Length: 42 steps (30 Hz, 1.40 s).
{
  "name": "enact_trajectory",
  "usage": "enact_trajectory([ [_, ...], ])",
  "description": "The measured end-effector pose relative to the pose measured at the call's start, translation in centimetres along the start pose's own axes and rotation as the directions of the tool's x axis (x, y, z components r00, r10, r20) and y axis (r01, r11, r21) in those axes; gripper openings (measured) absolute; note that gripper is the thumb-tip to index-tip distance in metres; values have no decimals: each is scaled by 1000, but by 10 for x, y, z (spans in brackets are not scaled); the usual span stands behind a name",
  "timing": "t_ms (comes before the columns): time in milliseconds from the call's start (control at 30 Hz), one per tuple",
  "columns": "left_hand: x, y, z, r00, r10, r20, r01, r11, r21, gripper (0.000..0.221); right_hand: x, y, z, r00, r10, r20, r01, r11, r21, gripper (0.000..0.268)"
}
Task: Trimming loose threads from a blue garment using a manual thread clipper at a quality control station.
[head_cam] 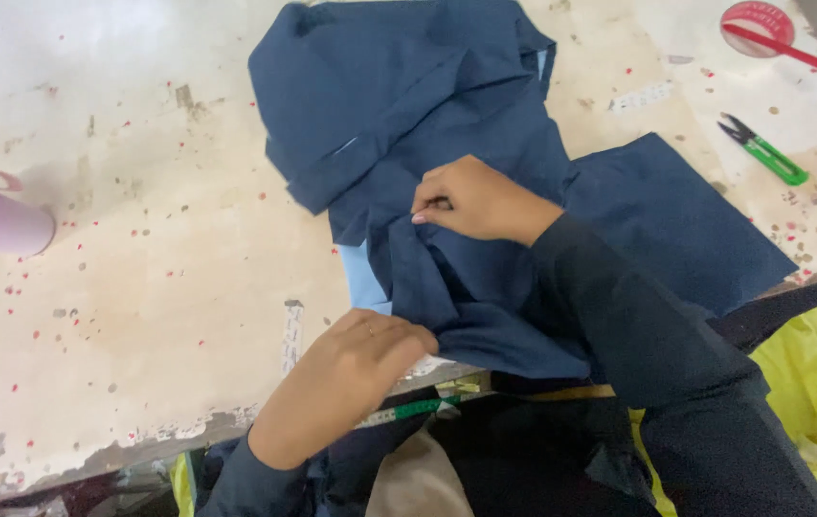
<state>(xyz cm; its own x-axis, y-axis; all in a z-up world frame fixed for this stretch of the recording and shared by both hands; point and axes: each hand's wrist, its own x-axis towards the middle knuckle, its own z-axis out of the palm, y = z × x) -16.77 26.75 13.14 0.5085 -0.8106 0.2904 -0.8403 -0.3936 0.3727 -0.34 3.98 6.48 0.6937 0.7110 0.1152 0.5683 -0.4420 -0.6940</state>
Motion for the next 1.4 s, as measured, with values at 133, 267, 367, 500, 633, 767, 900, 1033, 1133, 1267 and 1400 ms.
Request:
enact_trajectory([
  [133,1,-19,9,989,-140,-54,139,990,-12,11,-16,-42,-4,932,-195,-306,-22,812,-583,17],
  [267,6,-10,-4,946,-211,-244,170,969,-179,16,-67,-126,0,729,-530,-432,-9,624,-781,5],
  [367,2,-14,6,927,-143,-346,105,986,-128,10,-86,-126,34,752,-486,-446,101,753,-650,5],
  [500,5,-16,10,888,-160,-432,91,980,-177,3,-94,-98,46,806,-409,-428,191,864,-466,14],
  [633,4,-21,10,895,-142,-423,90,986,-141,4,-97,-98,51,755,-366,-544,220,923,-315,14],
  [767,-4,-27,15,887,-152,-437,121,988,-98,4,-100,-95,51,747,-404,-528,255,908,-333,16],
  [900,3,-29,6,918,-130,-374,77,985,-154,9,-101,-97,45,776,-400,-488,279,911,-304,14],
  [1033,15,-29,-6,948,-68,-311,15,985,-169,14,-99,-96,41,798,-402,-448,314,913,-261,8],
  [1133,16,-37,-11,950,-126,-286,26,944,-329,25,-101,-83,44,841,-371,-395,234,906,-353,9],
  [1267,24,-53,-33,882,-390,-266,256,869,-424,16,-113,-58,23,872,-206,-443,9,913,-408,15],
  [1400,10,-79,-15,793,-455,-405,258,854,-452,13,-144,-25,-6,878,-57,-475,-177,884,-432,36],
])
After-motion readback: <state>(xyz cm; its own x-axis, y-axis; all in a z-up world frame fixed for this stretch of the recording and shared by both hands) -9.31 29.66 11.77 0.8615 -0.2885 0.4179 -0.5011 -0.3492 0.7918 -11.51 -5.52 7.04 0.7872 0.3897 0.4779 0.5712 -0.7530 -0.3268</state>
